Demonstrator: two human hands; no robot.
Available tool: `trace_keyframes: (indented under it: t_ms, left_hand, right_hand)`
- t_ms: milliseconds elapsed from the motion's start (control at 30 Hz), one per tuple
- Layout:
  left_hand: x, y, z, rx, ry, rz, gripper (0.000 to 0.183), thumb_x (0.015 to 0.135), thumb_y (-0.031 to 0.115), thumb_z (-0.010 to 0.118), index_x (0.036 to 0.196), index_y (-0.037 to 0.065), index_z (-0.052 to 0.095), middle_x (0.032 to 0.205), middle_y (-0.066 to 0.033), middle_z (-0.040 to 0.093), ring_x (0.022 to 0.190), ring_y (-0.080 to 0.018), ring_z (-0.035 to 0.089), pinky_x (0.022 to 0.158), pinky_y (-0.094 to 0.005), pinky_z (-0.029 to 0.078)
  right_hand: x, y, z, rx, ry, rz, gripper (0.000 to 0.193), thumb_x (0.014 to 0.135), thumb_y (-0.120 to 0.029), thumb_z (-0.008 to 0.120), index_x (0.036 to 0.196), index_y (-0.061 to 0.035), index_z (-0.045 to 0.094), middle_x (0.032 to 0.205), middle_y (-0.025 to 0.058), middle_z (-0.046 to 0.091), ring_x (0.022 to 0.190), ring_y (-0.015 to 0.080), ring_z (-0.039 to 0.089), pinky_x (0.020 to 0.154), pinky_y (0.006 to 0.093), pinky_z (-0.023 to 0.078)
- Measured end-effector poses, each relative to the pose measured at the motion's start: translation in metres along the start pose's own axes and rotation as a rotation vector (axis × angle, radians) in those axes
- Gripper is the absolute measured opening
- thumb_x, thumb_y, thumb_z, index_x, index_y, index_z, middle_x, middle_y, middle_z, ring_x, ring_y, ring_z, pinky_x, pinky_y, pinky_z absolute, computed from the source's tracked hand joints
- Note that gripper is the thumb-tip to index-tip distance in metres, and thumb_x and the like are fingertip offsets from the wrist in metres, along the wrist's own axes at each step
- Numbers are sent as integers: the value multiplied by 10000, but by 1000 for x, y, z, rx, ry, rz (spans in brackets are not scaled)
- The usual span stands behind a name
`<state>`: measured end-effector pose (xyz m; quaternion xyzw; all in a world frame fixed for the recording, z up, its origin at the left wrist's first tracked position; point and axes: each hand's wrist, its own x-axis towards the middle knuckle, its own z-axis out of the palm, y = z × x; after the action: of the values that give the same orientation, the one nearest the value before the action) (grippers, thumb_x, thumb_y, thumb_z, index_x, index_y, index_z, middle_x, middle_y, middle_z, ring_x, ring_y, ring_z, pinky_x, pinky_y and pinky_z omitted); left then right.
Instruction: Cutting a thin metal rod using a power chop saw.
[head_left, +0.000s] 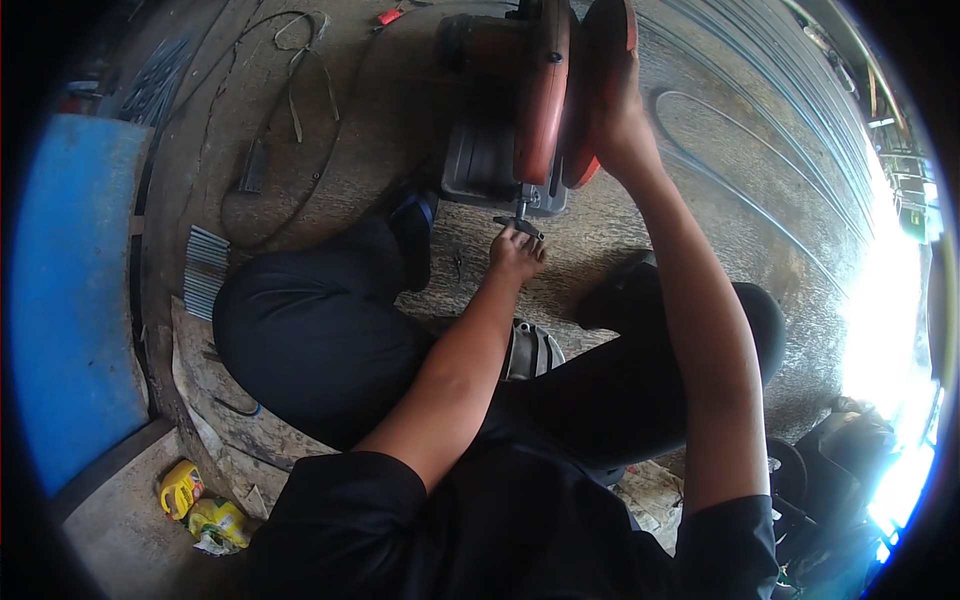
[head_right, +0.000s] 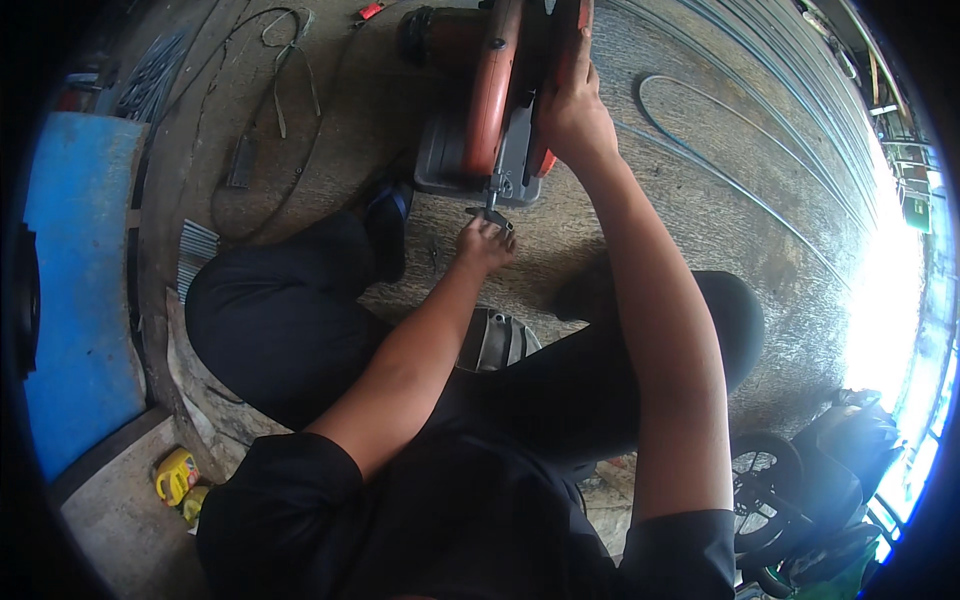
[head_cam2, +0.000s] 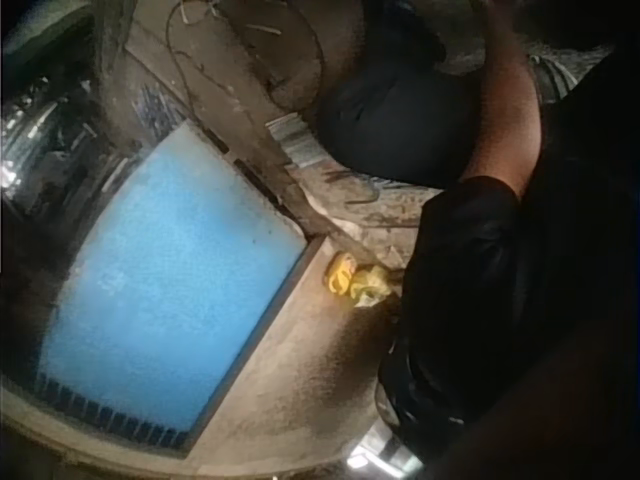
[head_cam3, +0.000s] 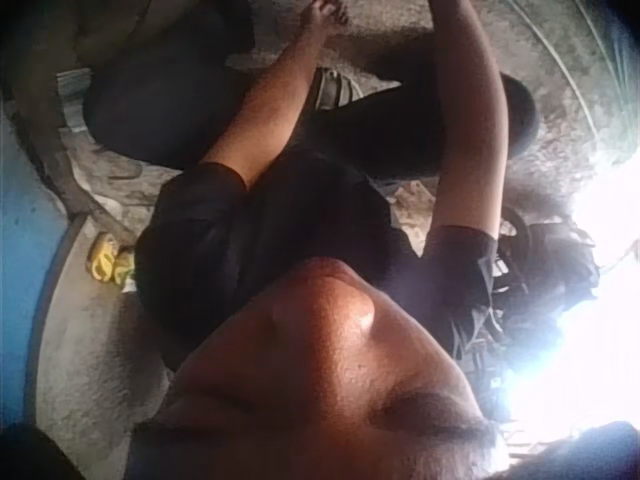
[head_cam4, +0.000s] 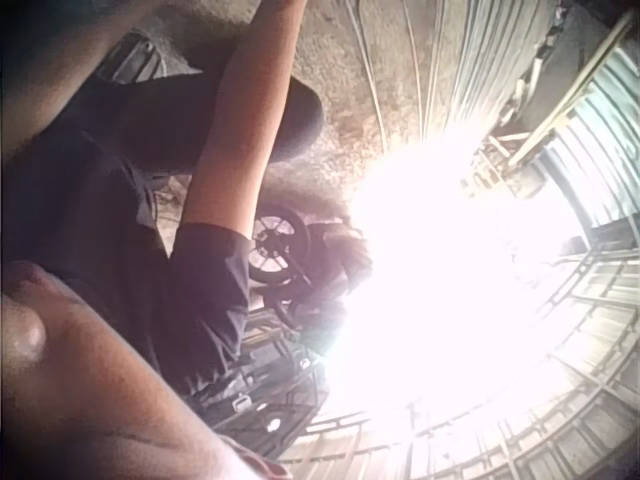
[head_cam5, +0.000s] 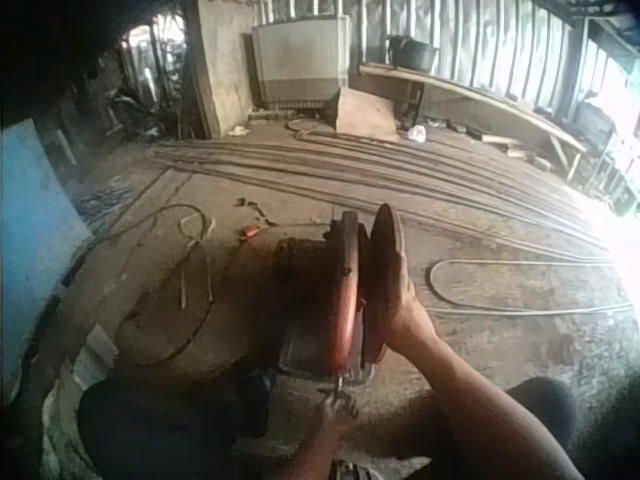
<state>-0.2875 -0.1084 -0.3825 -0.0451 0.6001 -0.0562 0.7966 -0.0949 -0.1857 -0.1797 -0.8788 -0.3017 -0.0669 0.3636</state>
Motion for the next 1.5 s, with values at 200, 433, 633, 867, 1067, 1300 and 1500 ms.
trace_keyframes:
  t_ms: [200, 433, 633, 867, 1067, 1300, 1500]
  left_hand:
    - [2, 0, -9, 74, 78, 238, 213, 929, 232, 466, 1043, 84, 569, 880, -73, 542, 715, -207, 534, 724, -318, 437]
    - [17, 7, -3, 86, -143, 82, 198, 898, 224, 473, 995, 80, 567, 975, -93, 564, 822, -215, 561, 694, -336, 456]
    - [11, 17, 2, 176, 8, 34, 163, 889, 241, 519, 894, 80, 549, 860, -39, 523, 749, -145, 510, 674, -282, 443]
    - [-4, 2, -1, 201, -92, 264, 161, 917, 241, 544, 936, 82, 568, 778, -39, 545, 826, -189, 562, 707, -359, 486]
    - [-2, 11, 5, 163, -57, -153, 255, 944, 292, 479, 1014, 68, 580, 844, -84, 584, 696, -205, 568, 597, -327, 443]
    - [13, 10, -11, 90, -146, 362, 426, 917, 358, 547, 1239, 85, 486, 1032, -106, 555, 904, -257, 550, 817, -440, 452]
    - [2, 9, 9, 112, -54, -73, 396, 930, 384, 512, 1261, 167, 496, 1094, -98, 549, 924, -227, 504, 821, -432, 416]
  right_hand:
    - [0, 0, 0, -50, -11, 29, 785, 928, -273, 462, 1483, -43, -42, 1317, 377, 382, 1013, 530, 561, 820, 533, 520]
    - [1, 0, 0, -52, -6, 49, 781, 927, -275, 459, 1486, -52, -40, 1321, 371, 381, 1013, 529, 562, 817, 534, 522]
    - [0, -4, -3, -19, -3, 23, 776, 932, -272, 454, 1484, -53, -44, 1328, 373, 372, 1018, 529, 559, 820, 532, 522]
    - [-6, -10, -5, -84, 0, 37, 776, 934, -256, 451, 1481, -54, -62, 1351, 370, 349, 1022, 536, 554, 815, 527, 530]
    - [-5, -14, -6, -78, 14, 25, 777, 932, -248, 449, 1479, -56, -68, 1348, 369, 350, 1011, 532, 560, 797, 524, 539]
    - [-5, -12, -6, -102, 40, -12, 779, 929, -247, 454, 1484, -73, -66, 1347, 369, 351, 1006, 532, 562, 797, 522, 536]
    - [-3, -12, -5, -58, 0, 67, 777, 929, -245, 450, 1484, -72, -65, 1352, 366, 349, 1008, 534, 560, 807, 529, 529]
